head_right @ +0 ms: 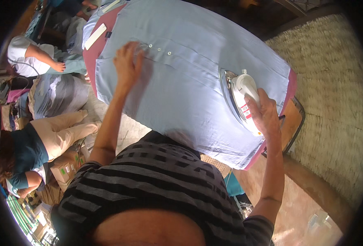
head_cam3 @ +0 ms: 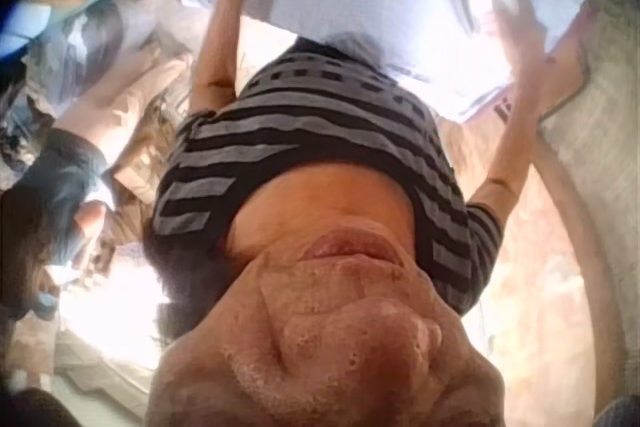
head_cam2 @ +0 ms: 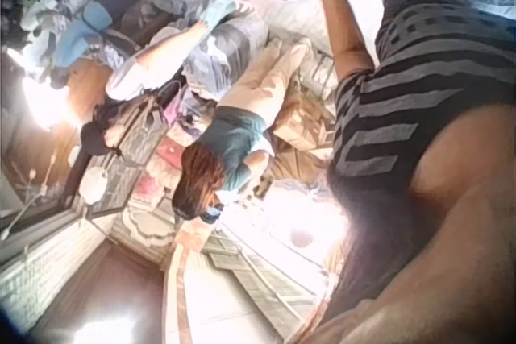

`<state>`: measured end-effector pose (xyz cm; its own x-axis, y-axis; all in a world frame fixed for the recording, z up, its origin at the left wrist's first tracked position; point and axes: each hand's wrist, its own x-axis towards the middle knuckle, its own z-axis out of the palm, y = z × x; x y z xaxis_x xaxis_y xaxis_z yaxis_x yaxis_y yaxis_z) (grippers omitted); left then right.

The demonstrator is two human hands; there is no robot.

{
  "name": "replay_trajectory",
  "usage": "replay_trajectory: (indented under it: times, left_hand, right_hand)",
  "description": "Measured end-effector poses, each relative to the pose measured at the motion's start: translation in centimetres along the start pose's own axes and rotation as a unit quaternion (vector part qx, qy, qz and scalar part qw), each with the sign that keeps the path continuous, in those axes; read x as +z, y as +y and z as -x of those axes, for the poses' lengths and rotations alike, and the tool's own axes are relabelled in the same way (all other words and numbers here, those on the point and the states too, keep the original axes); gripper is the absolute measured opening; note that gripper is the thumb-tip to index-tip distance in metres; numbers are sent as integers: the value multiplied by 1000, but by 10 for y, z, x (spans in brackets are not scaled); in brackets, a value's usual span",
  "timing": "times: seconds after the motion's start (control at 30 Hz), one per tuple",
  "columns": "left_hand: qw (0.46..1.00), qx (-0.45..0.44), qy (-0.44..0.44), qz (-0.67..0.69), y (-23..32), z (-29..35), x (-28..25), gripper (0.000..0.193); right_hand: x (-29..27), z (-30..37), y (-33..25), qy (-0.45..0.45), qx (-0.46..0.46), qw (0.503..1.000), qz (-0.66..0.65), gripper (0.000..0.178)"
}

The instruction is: The person irons a light blue button-down shirt on an ironing board using an iron, then picks up the shirt, lays it back down, and continues ironing the body of the shirt.

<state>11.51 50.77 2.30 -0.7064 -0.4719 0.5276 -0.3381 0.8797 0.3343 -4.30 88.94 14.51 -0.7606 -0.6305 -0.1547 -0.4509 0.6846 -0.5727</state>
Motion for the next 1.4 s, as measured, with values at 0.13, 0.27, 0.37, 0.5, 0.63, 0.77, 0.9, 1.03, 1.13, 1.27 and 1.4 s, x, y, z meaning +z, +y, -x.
replay_trajectory:
  times: [0.13,0.27,0.37,0.5,0.63,0.77,0.9,1.03,1.13,1.27,1.4]
  left_hand:
    - [993,-84,6,-88,-40,-53,27,40]
    - [996,-74,7,-38,-55,-73,45,36]
    - [987,-75,69,122,-64,-77,51,28]
    - [959,-170,63,218,-72,-77,51,29]
    - [968,-166,51,183,-74,-78,49,31]
    - [956,-181,55,223,-79,-82,46,30]
    - [930,-201,29,306,-82,-83,44,24]
    - [934,-194,24,299,-81,-81,41,21]
    - [939,-182,31,290,-80,-82,40,20]
    - [919,-213,11,332,-79,-82,39,17]
    - [930,-186,34,316,-79,-82,39,16]
  right_hand:
    - [3,2,4,6,4,999,-38,38]
    - [5,0,10,29,-14,999,28,43]
    - [4,-7,13,48,-48,996,54,46]
    - [-1,-32,8,28,-70,995,62,48]
    - [-2,-72,-10,-6,-126,989,76,44]
    - [7,-107,-30,-18,-168,981,91,41]
    - [22,-131,-53,-12,-198,975,94,42]
    - [35,-155,-80,-13,-196,974,111,44]
    - [46,-171,-101,-12,-202,972,121,45]
    - [55,-187,-126,-21,-213,966,141,47]
    - [68,-207,-147,-22,-232,962,144,49]
